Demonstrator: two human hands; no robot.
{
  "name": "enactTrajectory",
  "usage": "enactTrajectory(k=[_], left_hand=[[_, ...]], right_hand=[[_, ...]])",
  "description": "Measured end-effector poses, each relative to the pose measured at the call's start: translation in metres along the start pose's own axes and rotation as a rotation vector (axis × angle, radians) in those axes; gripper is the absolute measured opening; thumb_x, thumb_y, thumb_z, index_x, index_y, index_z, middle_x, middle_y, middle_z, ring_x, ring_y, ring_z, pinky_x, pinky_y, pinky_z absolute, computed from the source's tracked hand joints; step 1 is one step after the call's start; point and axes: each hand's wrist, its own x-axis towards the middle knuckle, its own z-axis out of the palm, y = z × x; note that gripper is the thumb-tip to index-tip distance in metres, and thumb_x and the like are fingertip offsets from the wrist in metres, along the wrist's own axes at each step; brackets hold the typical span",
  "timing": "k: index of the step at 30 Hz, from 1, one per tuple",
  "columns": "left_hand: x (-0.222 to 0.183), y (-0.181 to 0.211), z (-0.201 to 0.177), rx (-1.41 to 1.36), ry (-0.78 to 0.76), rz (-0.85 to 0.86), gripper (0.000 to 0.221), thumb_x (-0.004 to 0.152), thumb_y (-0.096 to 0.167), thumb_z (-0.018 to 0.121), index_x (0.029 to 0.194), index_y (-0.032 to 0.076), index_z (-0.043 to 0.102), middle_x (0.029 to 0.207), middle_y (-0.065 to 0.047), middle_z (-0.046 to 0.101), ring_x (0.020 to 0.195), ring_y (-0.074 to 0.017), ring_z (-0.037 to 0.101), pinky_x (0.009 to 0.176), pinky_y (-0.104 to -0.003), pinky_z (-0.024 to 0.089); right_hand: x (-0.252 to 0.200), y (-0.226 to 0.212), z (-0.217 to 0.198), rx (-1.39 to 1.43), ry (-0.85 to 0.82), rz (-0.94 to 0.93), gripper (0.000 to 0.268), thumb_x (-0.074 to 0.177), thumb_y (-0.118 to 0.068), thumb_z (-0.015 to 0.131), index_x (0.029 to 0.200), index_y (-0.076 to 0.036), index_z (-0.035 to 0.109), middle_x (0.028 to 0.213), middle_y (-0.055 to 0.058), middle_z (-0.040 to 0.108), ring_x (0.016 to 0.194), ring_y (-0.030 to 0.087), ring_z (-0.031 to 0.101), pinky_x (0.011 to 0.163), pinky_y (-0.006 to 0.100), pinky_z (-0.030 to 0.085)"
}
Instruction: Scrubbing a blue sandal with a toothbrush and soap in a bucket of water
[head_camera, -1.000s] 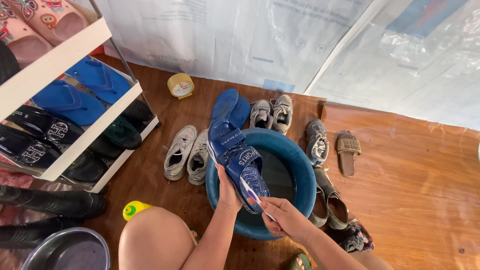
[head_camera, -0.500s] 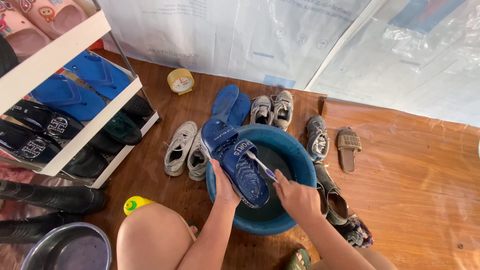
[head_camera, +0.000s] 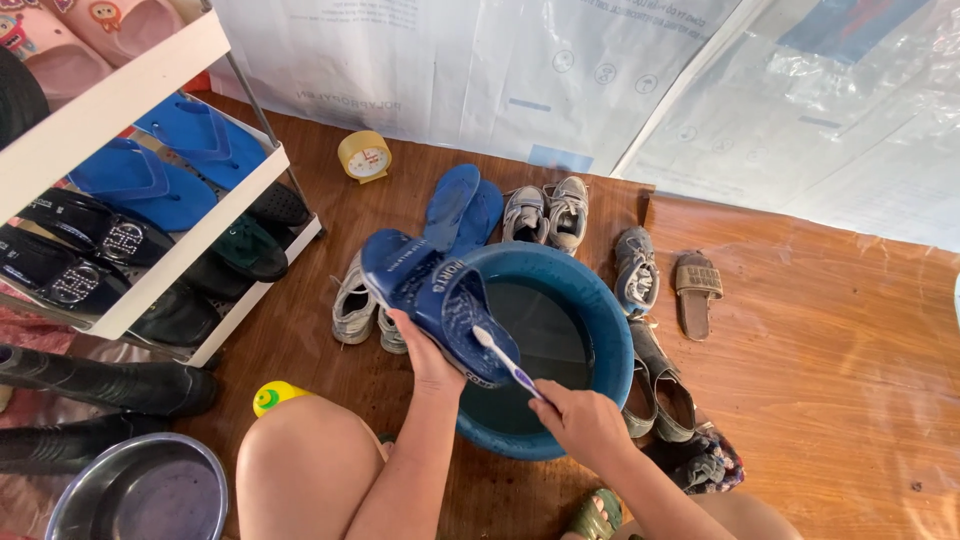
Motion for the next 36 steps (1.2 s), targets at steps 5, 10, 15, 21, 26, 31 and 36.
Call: enactTrajectory(k=[5,10,15,21,26,31,36], left_hand=[[0.008,0.001,-0.011,0.001,0.015,0.012,0.099,0.067,0.077,0.044,0.156,0.034,0.031,0.156,-0.007,0.048,0.136,-0.0308,0.050,0.110,-0.048,0.042],[0.008,-0.017,-0.017,0.011,-0.066,-0.034,0.099,0.073,0.077,0.041,0.156,0.023,0.035,0.156,-0.010,0.047,0.134,-0.0287,0.049,0.108,-0.043,0.041],[0.006,-0.029,-0.016,0.131,-0.067,-0.150,0.096,0.077,0.077,0.033,0.157,0.024,0.035,0.157,-0.011,0.048,0.134,-0.0321,0.052,0.108,-0.044,0.043],[0.013,-0.012,-0.014,-0.004,-0.051,-0.028,0.095,0.072,0.076,0.041,0.156,0.032,0.033,0.156,-0.007,0.047,0.136,-0.0290,0.049,0.109,-0.045,0.042],[0.012,-0.004,-0.010,0.003,-0.020,-0.023,0.104,0.066,0.079,0.044,0.157,0.031,0.031,0.154,-0.010,0.049,0.135,-0.0339,0.051,0.108,-0.049,0.044],[0.010,0.000,-0.001,0.014,0.030,-0.178,0.109,0.070,0.095,0.036,0.157,0.028,0.038,0.162,-0.007,0.038,0.145,-0.0367,0.041,0.123,-0.049,0.033],[-0.028,0.004,0.037,0.016,0.005,-0.317,0.113,0.066,0.095,0.039,0.155,0.025,0.045,0.158,-0.008,0.046,0.141,-0.0373,0.046,0.119,-0.047,0.037]], right_hand=[[-0.013,-0.002,0.011,0.142,-0.029,-0.109,0.013,0.097,-0.034,0.063,0.097,-0.022,0.069,0.063,-0.004,0.072,0.049,0.017,0.062,0.053,0.031,0.046],[-0.009,-0.005,0.019,0.205,0.104,-0.212,0.013,0.096,-0.032,0.064,0.095,-0.020,0.069,0.062,-0.003,0.072,0.048,0.022,0.064,0.051,0.033,0.047],[-0.004,-0.008,0.011,0.351,0.019,-0.183,0.017,0.097,-0.030,0.063,0.091,-0.014,0.068,0.068,-0.001,0.073,0.053,0.021,0.061,0.056,0.033,0.048],[-0.006,0.007,-0.010,0.078,-0.127,-0.075,0.017,0.098,-0.037,0.060,0.097,-0.024,0.070,0.065,-0.005,0.072,0.056,0.016,0.065,0.060,0.031,0.049],[-0.001,0.024,-0.030,-0.174,-0.161,0.027,0.024,0.101,-0.049,0.052,0.100,-0.030,0.066,0.070,-0.006,0.072,0.061,0.018,0.067,0.063,0.034,0.050],[0.007,0.040,-0.037,-0.142,-0.007,-0.083,0.019,0.103,-0.032,0.050,0.089,-0.022,0.060,0.056,0.008,0.061,0.051,0.027,0.059,0.057,0.037,0.050],[0.021,0.050,-0.027,-0.233,0.082,-0.124,0.020,0.104,-0.040,0.047,0.095,-0.026,0.058,0.057,0.006,0.060,0.052,0.025,0.062,0.056,0.036,0.053]])
